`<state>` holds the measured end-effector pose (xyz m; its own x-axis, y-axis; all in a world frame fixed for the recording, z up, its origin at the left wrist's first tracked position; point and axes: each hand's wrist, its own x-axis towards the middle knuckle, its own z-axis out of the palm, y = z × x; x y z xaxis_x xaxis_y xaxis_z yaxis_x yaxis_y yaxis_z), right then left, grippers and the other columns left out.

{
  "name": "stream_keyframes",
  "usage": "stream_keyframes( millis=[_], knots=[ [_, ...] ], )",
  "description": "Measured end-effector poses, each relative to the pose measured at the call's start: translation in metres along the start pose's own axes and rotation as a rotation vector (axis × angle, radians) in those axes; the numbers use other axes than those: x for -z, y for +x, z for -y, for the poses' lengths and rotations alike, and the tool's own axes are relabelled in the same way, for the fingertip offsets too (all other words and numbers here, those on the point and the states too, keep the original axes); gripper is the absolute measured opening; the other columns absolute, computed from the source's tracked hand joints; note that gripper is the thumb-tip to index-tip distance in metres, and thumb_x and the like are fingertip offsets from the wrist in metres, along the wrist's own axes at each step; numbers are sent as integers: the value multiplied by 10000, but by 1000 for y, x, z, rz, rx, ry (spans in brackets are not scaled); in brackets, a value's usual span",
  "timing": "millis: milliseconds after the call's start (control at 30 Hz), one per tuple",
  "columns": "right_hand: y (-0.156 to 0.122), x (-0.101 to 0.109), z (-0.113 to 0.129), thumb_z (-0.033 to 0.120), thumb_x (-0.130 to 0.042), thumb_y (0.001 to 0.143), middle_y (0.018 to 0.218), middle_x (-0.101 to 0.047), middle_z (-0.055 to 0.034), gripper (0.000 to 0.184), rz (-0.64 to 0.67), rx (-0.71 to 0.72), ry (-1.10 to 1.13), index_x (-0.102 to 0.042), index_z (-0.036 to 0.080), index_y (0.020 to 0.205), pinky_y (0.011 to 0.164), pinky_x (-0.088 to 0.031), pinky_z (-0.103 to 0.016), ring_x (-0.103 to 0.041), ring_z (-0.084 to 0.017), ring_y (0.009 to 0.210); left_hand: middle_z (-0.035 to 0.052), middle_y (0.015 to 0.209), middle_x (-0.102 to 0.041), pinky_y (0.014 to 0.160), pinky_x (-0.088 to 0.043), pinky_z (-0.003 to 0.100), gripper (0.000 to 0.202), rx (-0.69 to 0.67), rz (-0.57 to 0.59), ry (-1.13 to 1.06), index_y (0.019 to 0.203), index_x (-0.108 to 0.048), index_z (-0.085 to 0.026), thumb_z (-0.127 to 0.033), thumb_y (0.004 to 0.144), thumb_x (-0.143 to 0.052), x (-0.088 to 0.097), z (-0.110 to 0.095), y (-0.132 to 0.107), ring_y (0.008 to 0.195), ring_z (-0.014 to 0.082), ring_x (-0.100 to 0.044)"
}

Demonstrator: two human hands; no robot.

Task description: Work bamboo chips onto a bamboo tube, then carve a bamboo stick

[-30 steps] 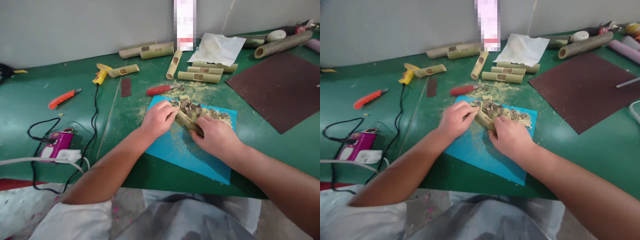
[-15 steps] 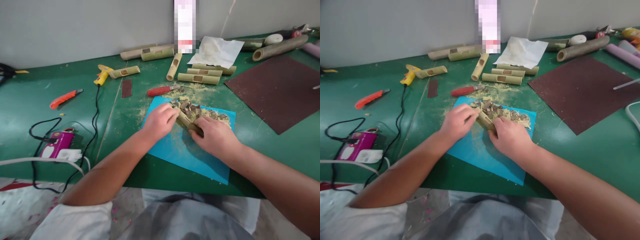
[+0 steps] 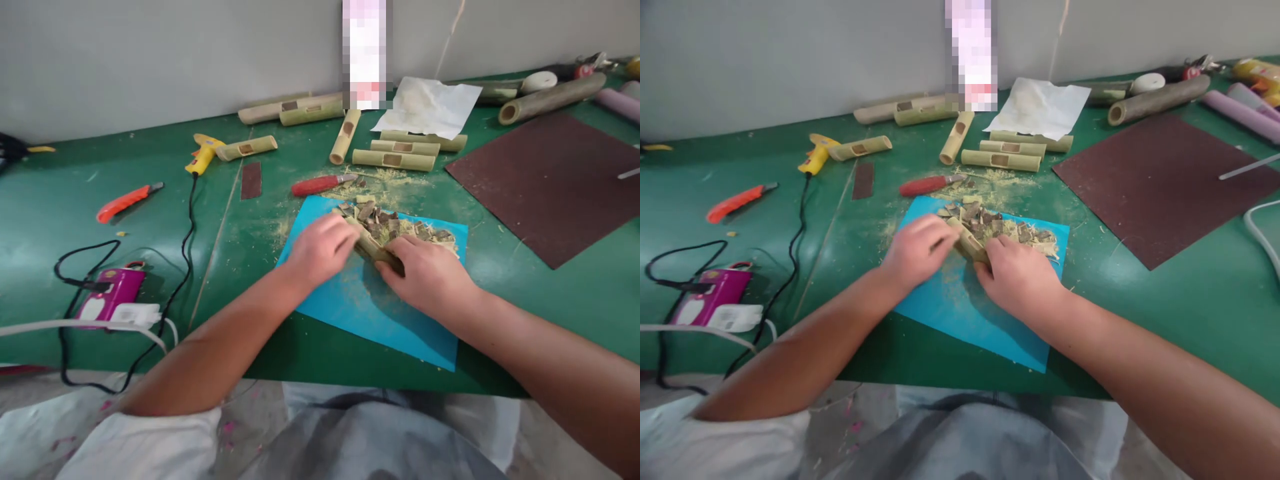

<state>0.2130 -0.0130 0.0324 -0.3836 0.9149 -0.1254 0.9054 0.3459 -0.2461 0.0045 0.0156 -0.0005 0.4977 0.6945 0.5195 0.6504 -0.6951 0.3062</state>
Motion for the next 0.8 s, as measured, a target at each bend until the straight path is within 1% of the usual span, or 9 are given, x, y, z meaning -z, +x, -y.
stream_keyframes(
  millis=[67,200,267,333,433,467,600,733,800],
  knots=[
    [0,0,0,347,-492,976,989,-703,-99,246,-2,-2,0,-656,164,975,598,-292,-330,-657,-231,835,71,856,-687,752,-541,298,247,3,-32,30,1001,-731,-149,-252,1036,-510,0,-1,0,817,170,-648],
    [-1,0,0,341,-495,977,986,-703,-103,243,2,3,-10,-656,160,978,591,-282,-330,-653,-229,828,67,850,-688,718,-534,280,251,-66,51,11,1031,-729,-147,-254,1040,-503,1,-3,0,802,166,-650],
    [-1,0,0,347,-497,978,992,-707,-104,246,2,-4,-2,-660,163,981,591,-282,-327,-651,-228,831,76,873,-694,750,-542,294,245,-17,-12,47,1000,-730,-146,-251,1036,-511,2,-4,0,823,174,-654],
    [-1,0,1,346,-503,975,984,-708,-102,240,-3,-4,-1,-662,166,980,592,-278,-327,-649,-226,825,82,874,-693,753,-544,304,242,1,-35,74,1005,-729,-137,-249,1033,-516,2,-5,-1,821,179,-653],
    [-1,1,1,334,-490,983,965,-706,-101,240,-5,4,-3,-661,166,971,593,-271,-327,-645,-221,812,74,846,-688,718,-537,289,266,-71,75,20,1040,-727,-137,-260,1046,-491,-1,-9,-2,798,174,-651],
    [-1,0,1,331,-484,987,968,-705,-101,243,-3,3,-2,-661,165,969,594,-271,-326,-644,-219,812,73,844,-689,719,-537,287,271,-78,84,10,1036,-727,-139,-263,1049,-486,-1,-10,-3,801,173,-652],
    [-1,0,2,340,-491,988,967,-697,-99,247,7,1,-8,-658,160,964,593,-271,-324,-639,-213,807,79,848,-687,737,-534,301,255,-10,-14,63,1012,-727,-136,-252,1042,-502,-2,-9,-3,808,177,-644],
    [-1,-1,3,324,-472,993,954,-695,-95,243,4,12,-21,-652,163,969,594,-266,-330,-637,-212,793,59,798,-668,695,-521,283,280,-74,89,20,994,-732,-153,-271,1049,-484,-1,-10,-4,762,165,-631],
    [-1,-1,3,330,-471,995,960,-695,-96,248,10,2,-26,-652,162,974,593,-265,-331,-641,-216,797,62,815,-679,716,-525,279,269,-8,31,35,978,-732,-150,-268,1045,-500,-1,-8,-3,788,164,-640]
  ],
)
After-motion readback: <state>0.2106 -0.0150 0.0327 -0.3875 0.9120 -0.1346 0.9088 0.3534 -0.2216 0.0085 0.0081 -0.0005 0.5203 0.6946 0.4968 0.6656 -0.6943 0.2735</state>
